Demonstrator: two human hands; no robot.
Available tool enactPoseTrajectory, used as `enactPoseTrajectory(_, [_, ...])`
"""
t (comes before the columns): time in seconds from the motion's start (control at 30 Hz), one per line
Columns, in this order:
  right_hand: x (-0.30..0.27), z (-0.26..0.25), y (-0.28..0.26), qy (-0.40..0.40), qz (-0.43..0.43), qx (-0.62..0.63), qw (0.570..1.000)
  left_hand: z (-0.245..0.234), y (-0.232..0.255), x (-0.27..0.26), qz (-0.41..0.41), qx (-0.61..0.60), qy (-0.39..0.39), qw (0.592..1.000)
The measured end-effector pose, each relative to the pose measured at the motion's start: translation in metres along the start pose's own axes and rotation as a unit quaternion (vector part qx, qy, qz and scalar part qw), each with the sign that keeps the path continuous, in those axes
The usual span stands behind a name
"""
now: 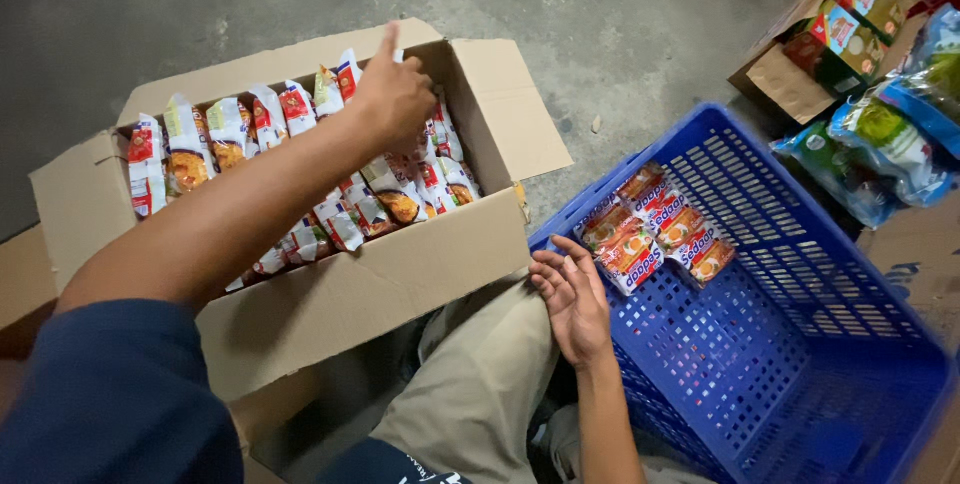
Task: The person transfers individually wrapped food items from a cardboard box into a blue plastic basket. They handle the items one at a time, arranging them in rows within the basket. The person closes the cardboard box after transferring the items.
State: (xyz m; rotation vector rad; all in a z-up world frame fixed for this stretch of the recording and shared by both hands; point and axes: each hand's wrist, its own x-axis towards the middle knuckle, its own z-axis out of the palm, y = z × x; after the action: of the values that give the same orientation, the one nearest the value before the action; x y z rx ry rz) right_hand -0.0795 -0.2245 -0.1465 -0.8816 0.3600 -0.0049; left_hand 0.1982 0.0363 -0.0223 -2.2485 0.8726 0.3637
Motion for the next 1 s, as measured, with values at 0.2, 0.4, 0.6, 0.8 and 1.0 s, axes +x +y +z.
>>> enactPoseTrajectory(0.2, [0.004, -0.015, 0.011, -0.039, -0.030, 0.000, 0.999, 0.005, 0.040, -0.003, 0.038, 0.024, 0.112, 0.993])
enactPoseTrajectory(0.4, [0.011, -0.023, 0.021, -0.028, -0.040, 0.022, 0.999, 0.073, 0.031, 0.019, -0.001, -0.015, 0.252, 0.968])
enactPoseTrajectory(0.6, [0.016, -0.029, 0.023, -0.048, -0.027, 0.041, 0.998, 0.078, 0.029, 0.035, -0.002, -0.085, 0.178, 0.980])
enactPoseTrajectory(0.8, [0.011, -0.032, -0.010, -0.047, -0.010, -0.074, 0.996, 0.035, 0.049, 0.013, -0.029, -0.035, 0.188, 0.981])
enactPoseTrajectory(1.0, [0.041, -0.114, -0.071, 0.108, -0.013, -0.227, 0.968, -0.045, 0.091, -0.044, -0.024, 0.024, 0.309, 0.951])
